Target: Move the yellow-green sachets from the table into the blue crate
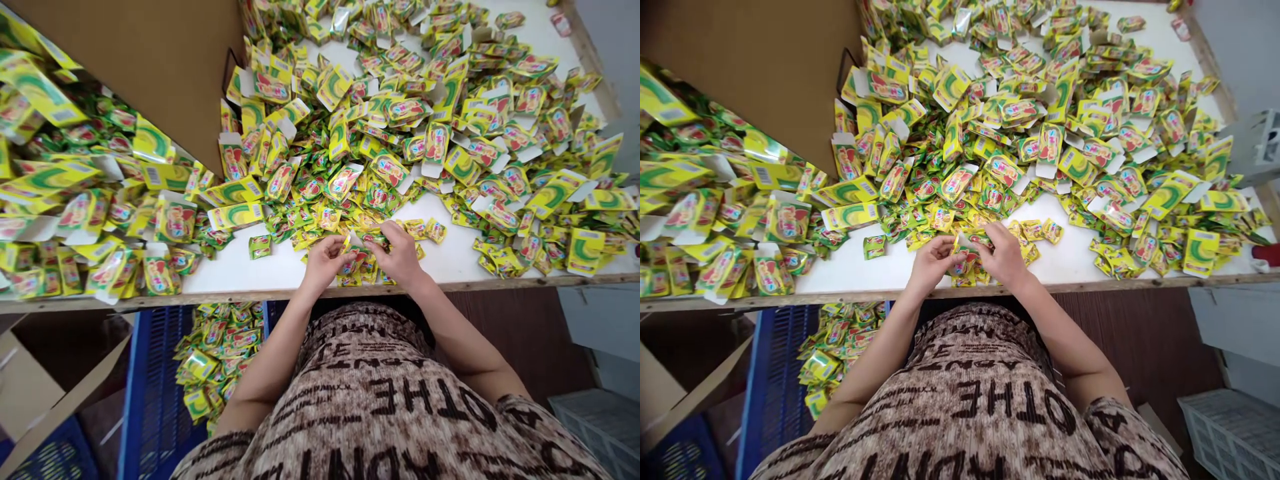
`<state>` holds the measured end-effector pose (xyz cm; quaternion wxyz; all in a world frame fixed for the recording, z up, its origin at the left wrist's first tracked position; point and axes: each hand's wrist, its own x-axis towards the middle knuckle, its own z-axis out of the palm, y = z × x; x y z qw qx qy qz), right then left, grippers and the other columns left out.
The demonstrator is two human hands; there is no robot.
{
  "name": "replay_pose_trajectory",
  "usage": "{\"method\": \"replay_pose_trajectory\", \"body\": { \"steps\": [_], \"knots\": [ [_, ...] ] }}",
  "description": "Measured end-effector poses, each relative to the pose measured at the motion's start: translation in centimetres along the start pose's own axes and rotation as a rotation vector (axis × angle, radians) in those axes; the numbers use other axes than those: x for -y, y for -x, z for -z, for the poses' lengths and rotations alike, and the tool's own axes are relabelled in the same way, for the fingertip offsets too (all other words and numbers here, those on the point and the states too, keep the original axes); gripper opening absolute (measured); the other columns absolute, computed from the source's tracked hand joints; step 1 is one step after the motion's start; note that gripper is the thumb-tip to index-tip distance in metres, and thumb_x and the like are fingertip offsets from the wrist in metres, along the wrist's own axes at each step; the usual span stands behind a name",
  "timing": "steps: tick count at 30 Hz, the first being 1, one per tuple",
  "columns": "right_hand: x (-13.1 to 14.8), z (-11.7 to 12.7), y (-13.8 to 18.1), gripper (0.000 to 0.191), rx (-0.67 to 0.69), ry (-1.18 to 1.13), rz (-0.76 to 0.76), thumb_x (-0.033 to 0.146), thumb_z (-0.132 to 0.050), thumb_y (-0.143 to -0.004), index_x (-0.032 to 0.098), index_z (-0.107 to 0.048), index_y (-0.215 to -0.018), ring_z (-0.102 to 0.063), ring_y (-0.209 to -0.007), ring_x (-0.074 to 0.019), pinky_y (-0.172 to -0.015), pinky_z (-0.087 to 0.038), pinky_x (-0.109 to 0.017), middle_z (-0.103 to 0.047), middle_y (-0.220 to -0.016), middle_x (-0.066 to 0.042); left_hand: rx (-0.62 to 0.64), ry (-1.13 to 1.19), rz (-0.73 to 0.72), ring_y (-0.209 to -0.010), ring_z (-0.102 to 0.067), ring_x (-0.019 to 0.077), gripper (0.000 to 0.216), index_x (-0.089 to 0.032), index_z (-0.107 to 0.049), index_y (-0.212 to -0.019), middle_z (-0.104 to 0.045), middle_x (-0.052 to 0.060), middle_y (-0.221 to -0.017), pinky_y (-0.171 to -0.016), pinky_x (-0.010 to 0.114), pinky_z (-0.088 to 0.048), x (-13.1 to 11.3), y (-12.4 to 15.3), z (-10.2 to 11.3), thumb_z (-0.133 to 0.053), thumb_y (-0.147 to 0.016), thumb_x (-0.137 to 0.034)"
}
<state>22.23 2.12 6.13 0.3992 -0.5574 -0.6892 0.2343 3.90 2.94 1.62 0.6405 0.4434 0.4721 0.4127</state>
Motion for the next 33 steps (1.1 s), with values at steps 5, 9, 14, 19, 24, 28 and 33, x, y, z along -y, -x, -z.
{"method": "replay_pose_trajectory", "body": {
  "steps": [5, 9, 14, 19, 24, 28, 33],
  "knots": [
    [0.2, 0.1, -0.6, 0.009, 0.326, 0.166, 0.074, 0.016, -0.06, -0.083, 0.019, -0.056, -0.076, -0.053, -0.079, -0.0201, -0.07, -0.039, -0.031, -0.058, -0.081, -0.005, -0.079, 0.034, -0.008, -0.091, -0.07, 0.018, 0.039, -0.017, -0.069, -0.1, -0.076, 0.004, -0.097, -0.09, 0.033, -0.054, 1.1, 2.2, 0.5, -0.085, -0.068, -0.033],
    [1.6, 0.8, -2.3, 0.008, 0.653, 0.28, 0.16, 0.011, -0.06, -0.08, 0.017, -0.058, -0.074, -0.052, -0.076, -0.019, -0.067, -0.035, -0.03, -0.059, -0.083, -0.006, -0.028, -0.001, -0.066, -0.096, -0.068, 0.0189, 0.042, -0.019, -0.068, -0.104, -0.074, 0.004, -0.102, -0.092, 0.033, -0.051, 1.7, 2.9, 0.7, -0.085, -0.069, -0.035],
    [2.2, -0.7, -3.2, 0.019, 0.513, 0.173, 0.119, 0.011, -0.063, -0.081, 0.02, -0.064, -0.097, -0.057, -0.084, -0.0214, -0.073, -0.04, -0.032, -0.065, -0.091, -0.006, -0.01, 0.035, -0.046, -0.087, -0.063, 0.0165, 0.035, -0.018, -0.062, -0.093, -0.069, 0.001, -0.091, -0.084, 0.029, -0.049, 1.7, 3.3, 1.0, -0.082, -0.073, -0.039],
    [2.9, -1.9, -3.1, 0.013, 0.508, 0.205, 0.224, 0.01, -0.059, -0.087, 0.019, -0.068, -0.085, -0.054, -0.08, -0.0195, -0.071, -0.04, -0.031, -0.059, -0.088, -0.006, -0.068, 0.09, -0.062, -0.081, -0.059, 0.0147, 0.036, -0.019, -0.057, -0.091, -0.064, -0.001, -0.084, -0.077, 0.026, -0.047, 1.4, 4.0, 1.1, -0.08, -0.075, -0.043],
    [3.4, -1.3, -3.4, 0.017, 0.609, 0.155, 0.288, 0.014, -0.054, -0.094, 0.018, -0.07, -0.099, -0.054, -0.084, -0.0197, -0.074, -0.043, -0.032, -0.06, -0.093, -0.007, 0.0, 0.155, -0.002, -0.085, -0.061, 0.0155, 0.038, -0.019, -0.061, -0.096, -0.066, 0.002, -0.091, -0.082, 0.027, -0.048, 1.4, 4.2, 1.5, -0.082, -0.074, -0.042],
    [2.4, -2.1, -2.8, 0.017, 0.454, 0.158, 0.327, 0.028, -0.065, -0.092, 0.02, -0.075, -0.08, -0.052, -0.1, -0.026, -0.09, -0.045, -0.043, -0.065, -0.102, -0.011, -0.014, 0.187, -0.01, -0.089, -0.061, 0.0158, 0.04, -0.019, -0.063, -0.098, -0.068, 0.002, -0.095, -0.084, 0.027, -0.049, 1.2, 4.2, 1.7, -0.082, -0.073, -0.042],
    [1.4, -2.5, -0.4, 0.018, 0.488, -0.024, 0.251, 0.034, -0.062, -0.094, 0.025, -0.077, -0.098, -0.054, -0.114, -0.0265, -0.1, -0.045, -0.048, -0.065, -0.122, -0.01, -0.041, 0.109, -0.043, -0.089, -0.06, 0.0168, 0.04, -0.019, -0.068, -0.098, -0.069, 0.001, -0.092, -0.084, 0.027, -0.048, 1.1, 4.4, 1.8, -0.083, -0.072, -0.045]
  ]
}}
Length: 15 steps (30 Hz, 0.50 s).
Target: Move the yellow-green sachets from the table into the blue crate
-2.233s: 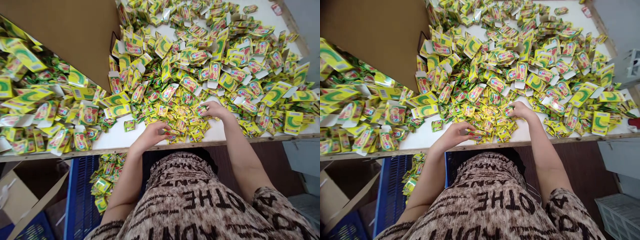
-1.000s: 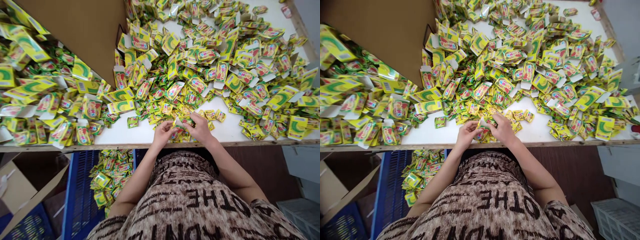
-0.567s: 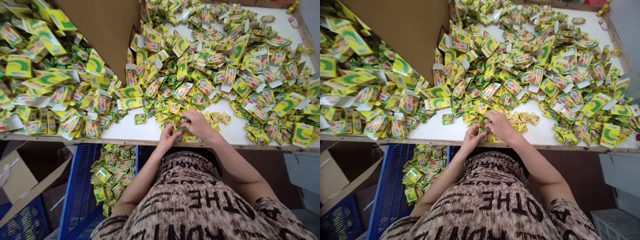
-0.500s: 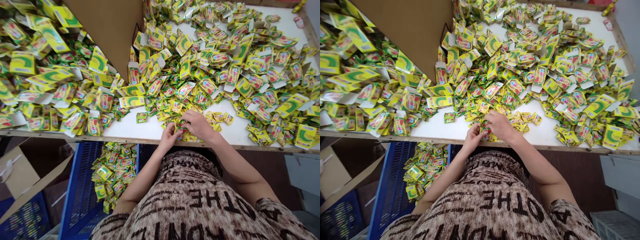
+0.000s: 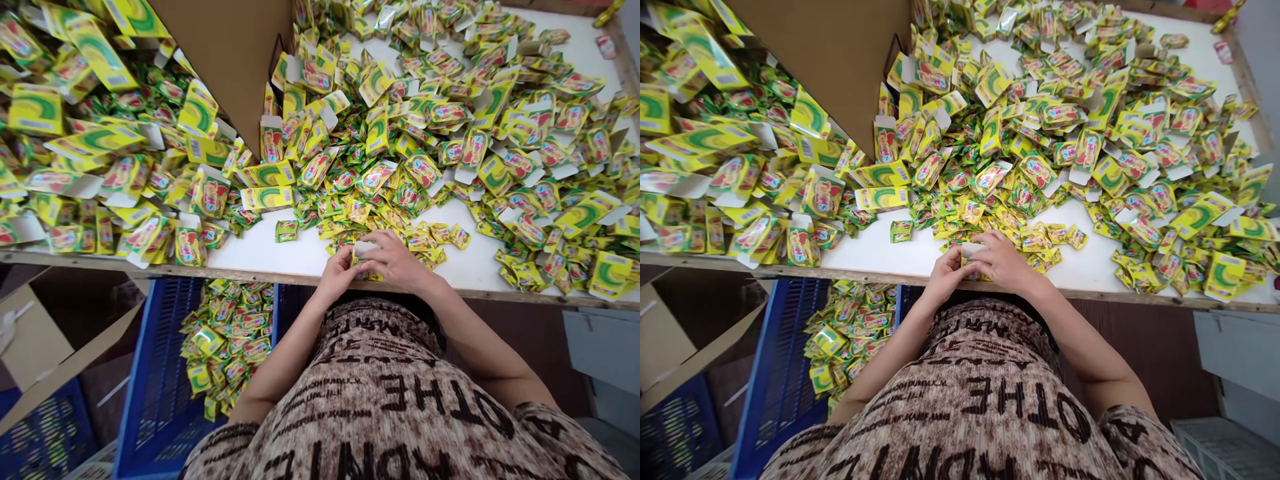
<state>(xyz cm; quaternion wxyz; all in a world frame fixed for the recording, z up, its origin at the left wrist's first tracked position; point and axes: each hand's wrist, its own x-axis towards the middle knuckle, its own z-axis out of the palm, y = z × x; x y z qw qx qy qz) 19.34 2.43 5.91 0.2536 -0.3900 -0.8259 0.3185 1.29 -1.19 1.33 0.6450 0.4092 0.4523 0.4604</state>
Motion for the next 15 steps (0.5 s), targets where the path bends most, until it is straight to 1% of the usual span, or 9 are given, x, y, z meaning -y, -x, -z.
{"method": "replay_pose_trajectory", "body": {
  "steps": [2, 3, 4, 5, 7, 8, 10, 13, 15],
  "knots": [
    [0.2, -0.2, 1.0, 0.02, -0.177, -0.162, -0.174, 0.033, -0.061, -0.094, 0.027, -0.075, -0.107, -0.06, -0.105, -0.023, -0.093, -0.05, -0.043, -0.067, -0.114, -0.008, -0.014, 0.01, 0.004, -0.096, -0.062, 0.0188, 0.035, -0.02, -0.07, -0.1, -0.071, 0.003, -0.098, -0.088, 0.029, -0.048, 0.0, 0.2, 0.1, -0.072, -0.082, -0.05],
    [0.3, -0.4, 1.4, 0.02, -0.236, -0.271, -0.284, 0.034, -0.063, -0.092, 0.026, -0.074, -0.107, -0.063, -0.094, -0.0209, -0.084, -0.053, -0.038, -0.069, -0.105, -0.007, -0.024, 0.028, 0.014, -0.099, -0.062, 0.0195, 0.035, -0.02, -0.072, -0.099, -0.072, 0.004, -0.101, -0.09, 0.03, -0.047, -0.1, 0.2, 0.2, -0.066, -0.086, -0.052],
    [0.5, -0.7, 1.7, 0.02, -0.256, -0.397, -0.393, 0.036, -0.065, -0.089, 0.025, -0.073, -0.104, -0.063, -0.081, -0.0188, -0.072, -0.054, -0.034, -0.069, -0.093, -0.005, -0.029, 0.053, 0.036, -0.1, -0.063, 0.0199, 0.034, -0.02, -0.073, -0.098, -0.073, 0.004, -0.102, -0.092, 0.031, -0.047, -0.2, 0.3, 0.4, -0.063, -0.088, -0.051],
    [0.6, -1.2, 2.0, 0.021, -0.237, -0.529, -0.485, 0.038, -0.068, -0.085, 0.024, -0.073, -0.1, -0.061, -0.068, -0.0168, -0.06, -0.051, -0.03, -0.067, -0.082, -0.003, -0.023, 0.082, 0.07, -0.1, -0.063, 0.0202, 0.032, -0.019, -0.075, -0.096, -0.074, 0.005, -0.102, -0.093, 0.031, -0.047, -0.4, 0.3, 0.5, -0.064, -0.088, -0.048],
    [0.7, -2.2, 2.2, 0.02, -0.144, -0.736, -0.589, 0.039, -0.071, -0.08, 0.023, -0.071, -0.093, -0.053, -0.052, -0.0134, -0.047, -0.043, -0.026, -0.061, -0.066, 0.002, 0.024, 0.142, 0.158, -0.098, -0.066, 0.0205, 0.024, -0.019, -0.077, -0.095, -0.076, 0.005, -0.099, -0.095, 0.033, -0.047, -0.9, 0.2, 0.8, -0.073, -0.081, -0.038],
    [0.8, -2.7, 2.1, 0.019, -0.129, -0.775, -0.598, 0.038, -0.071, -0.079, 0.024, -0.071, -0.092, -0.049, -0.049, -0.0122, -0.045, -0.041, -0.025, -0.059, -0.062, 0.004, 0.05, 0.165, 0.196, -0.097, -0.067, 0.0206, 0.024, -0.019, -0.077, -0.096, -0.076, 0.005, -0.099, -0.096, 0.033, -0.048, -1.2, 0.1, 0.9, -0.076, -0.076, -0.032],
    [0.8, -3.5, 1.8, 0.018, -0.195, -0.705, -0.54, 0.034, -0.071, -0.078, 0.025, -0.074, -0.094, -0.05, -0.053, -0.0117, -0.049, -0.044, -0.025, -0.062, -0.067, 0.003, 0.057, 0.188, 0.21, -0.098, -0.068, 0.0201, 0.028, -0.02, -0.077, -0.099, -0.077, 0.005, -0.101, -0.097, 0.034, -0.049, -1.7, 0.0, 1.1, -0.079, -0.071, -0.026],
    [0.7, -3.9, 1.0, 0.02, -0.324, -0.559, -0.41, 0.036, -0.071, -0.082, 0.027, -0.079, -0.097, -0.058, -0.068, -0.0144, -0.064, -0.051, -0.029, -0.071, -0.084, -0.002, -0.066, 0.117, 0.091, -0.099, -0.069, 0.0187, 0.028, -0.023, -0.078, -0.102, -0.077, 0.005, -0.105, -0.099, 0.034, -0.05, -1.9, 0.1, 1.2, -0.08, -0.074, -0.028],
    [0.6, -3.8, 0.6, 0.02, -0.332, -0.582, -0.382, 0.041, -0.07, -0.084, 0.028, -0.081, -0.095, -0.062, -0.076, -0.0166, -0.07, -0.053, -0.031, -0.073, -0.09, -0.004, -0.154, 0.02, 0.005, -0.101, -0.069, 0.0194, 0.028, -0.023, -0.078, -0.103, -0.078, 0.005, -0.105, -0.1, 0.035, -0.05, -1.5, 0.3, 1.2, -0.08, -0.077, -0.032]
  ]
}}
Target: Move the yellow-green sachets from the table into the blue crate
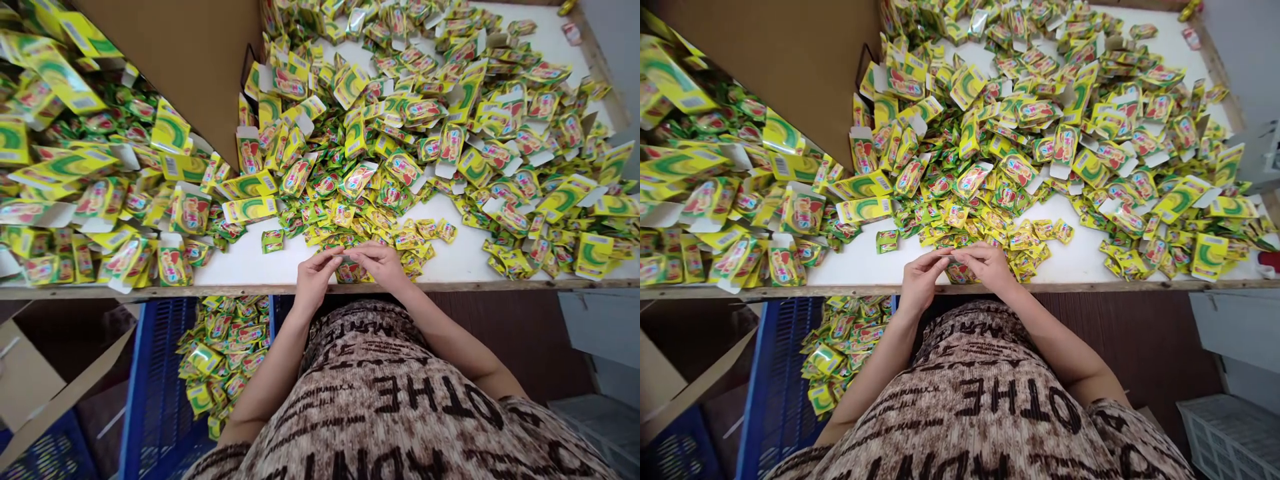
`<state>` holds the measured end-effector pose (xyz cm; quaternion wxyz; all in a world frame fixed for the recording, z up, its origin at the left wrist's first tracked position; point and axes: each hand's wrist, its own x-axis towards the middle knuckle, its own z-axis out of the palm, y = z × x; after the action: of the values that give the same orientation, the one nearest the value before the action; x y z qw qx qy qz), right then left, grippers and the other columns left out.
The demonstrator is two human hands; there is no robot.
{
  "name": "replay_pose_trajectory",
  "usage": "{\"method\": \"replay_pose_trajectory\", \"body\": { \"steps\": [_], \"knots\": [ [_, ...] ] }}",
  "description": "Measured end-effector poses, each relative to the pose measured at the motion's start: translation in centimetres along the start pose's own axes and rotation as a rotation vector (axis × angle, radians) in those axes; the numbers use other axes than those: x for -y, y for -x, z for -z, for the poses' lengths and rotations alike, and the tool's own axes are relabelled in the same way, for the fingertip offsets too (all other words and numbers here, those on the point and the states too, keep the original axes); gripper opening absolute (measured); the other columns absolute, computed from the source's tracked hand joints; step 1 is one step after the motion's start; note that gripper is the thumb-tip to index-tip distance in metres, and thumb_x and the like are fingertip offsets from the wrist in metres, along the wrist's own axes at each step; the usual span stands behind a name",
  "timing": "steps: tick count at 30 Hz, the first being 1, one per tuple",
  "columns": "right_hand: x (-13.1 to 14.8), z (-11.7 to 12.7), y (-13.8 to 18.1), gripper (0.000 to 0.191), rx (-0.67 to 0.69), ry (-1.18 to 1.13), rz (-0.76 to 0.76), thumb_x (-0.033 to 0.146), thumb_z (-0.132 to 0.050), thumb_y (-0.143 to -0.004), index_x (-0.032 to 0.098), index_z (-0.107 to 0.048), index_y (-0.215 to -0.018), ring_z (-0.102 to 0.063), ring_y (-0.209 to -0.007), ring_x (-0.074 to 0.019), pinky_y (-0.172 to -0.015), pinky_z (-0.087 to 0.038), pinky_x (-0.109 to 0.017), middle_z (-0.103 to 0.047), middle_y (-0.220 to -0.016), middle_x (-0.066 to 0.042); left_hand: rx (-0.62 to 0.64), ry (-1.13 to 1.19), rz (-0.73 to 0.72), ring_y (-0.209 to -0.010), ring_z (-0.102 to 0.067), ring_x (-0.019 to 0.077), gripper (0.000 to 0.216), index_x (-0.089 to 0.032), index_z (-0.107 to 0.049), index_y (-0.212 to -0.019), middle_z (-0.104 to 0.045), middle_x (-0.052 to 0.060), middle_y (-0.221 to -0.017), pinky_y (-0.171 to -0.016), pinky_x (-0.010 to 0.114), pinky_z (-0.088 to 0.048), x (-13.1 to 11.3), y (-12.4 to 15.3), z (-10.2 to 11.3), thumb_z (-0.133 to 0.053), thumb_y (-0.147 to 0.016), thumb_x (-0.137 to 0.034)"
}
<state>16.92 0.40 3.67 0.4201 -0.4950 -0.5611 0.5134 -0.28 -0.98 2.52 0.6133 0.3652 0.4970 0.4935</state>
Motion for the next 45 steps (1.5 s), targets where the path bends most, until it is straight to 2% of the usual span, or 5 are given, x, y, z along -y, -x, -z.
{"method": "replay_pose_trajectory", "body": {
  "steps": [15, 29, 39, 42, 45],
  "knots": [
    [0.2, 0.2, -0.6, 0.03, -0.029, -0.102, -0.194, 0.051, -0.082, -0.067, 0.023, -0.078, -0.075, -0.064, -0.062, -0.0183, -0.057, -0.054, -0.032, -0.073, -0.073, -0.004, 0.06, -0.219, -0.177, -0.089, -0.07, 0.0191, 0.022, -0.021, -0.079, -0.091, -0.077, 0.007, -0.094, -0.085, 0.034, -0.057, 0.0, -1.2, 0.2, -0.079, -0.077, -0.039],
    [0.8, 1.3, -1.6, 0.017, 0.068, 0.235, 0.111, 0.033, -0.073, -0.083, 0.021, -0.072, -0.072, -0.061, -0.065, -0.0155, -0.062, -0.045, -0.029, -0.069, -0.072, -0.003, 0.139, -0.35, -0.267, -0.096, -0.07, 0.02, 0.019, -0.024, -0.08, -0.099, -0.078, 0.007, -0.099, -0.091, 0.035, -0.056, -0.1, -1.5, 0.9, -0.076, -0.083, -0.034],
    [-0.8, 1.0, 3.1, 0.016, 0.037, 0.457, 0.481, 0.027, -0.059, -0.096, 0.025, -0.073, -0.104, -0.064, -0.097, -0.02, -0.085, -0.055, -0.037, -0.069, -0.108, -0.01, 0.26, -0.49, -0.677, -0.108, -0.071, 0.0201, 0.025, -0.026, -0.075, -0.108, -0.074, 0.009, -0.117, -0.095, 0.038, -0.058, 2.0, -0.5, 2.1, -0.074, -0.084, -0.018],
    [-0.8, 3.8, 0.2, 0.016, 0.002, 0.487, 0.434, 0.03, -0.058, -0.097, 0.024, -0.073, -0.096, -0.064, -0.096, -0.0204, -0.086, -0.054, -0.038, -0.068, -0.105, -0.008, 0.268, -0.544, -0.695, -0.1, -0.072, 0.0185, 0.021, -0.023, -0.073, -0.105, -0.075, 0.009, -0.107, -0.088, 0.034, -0.059, 2.4, -0.3, 1.4, -0.072, -0.085, -0.018],
    [-1.5, 7.5, -5.9, 0.017, -0.319, 0.674, 0.238, 0.033, -0.062, -0.093, 0.02, -0.071, -0.1, -0.059, -0.104, -0.0269, -0.096, -0.049, -0.046, -0.066, -0.104, -0.01, 0.192, -0.526, -0.605, -0.093, -0.071, 0.018, 0.02, -0.022, -0.073, -0.103, -0.075, 0.006, -0.097, -0.084, 0.032, -0.059, 2.3, -0.3, 0.8, -0.075, -0.083, -0.023]
  ]
}}
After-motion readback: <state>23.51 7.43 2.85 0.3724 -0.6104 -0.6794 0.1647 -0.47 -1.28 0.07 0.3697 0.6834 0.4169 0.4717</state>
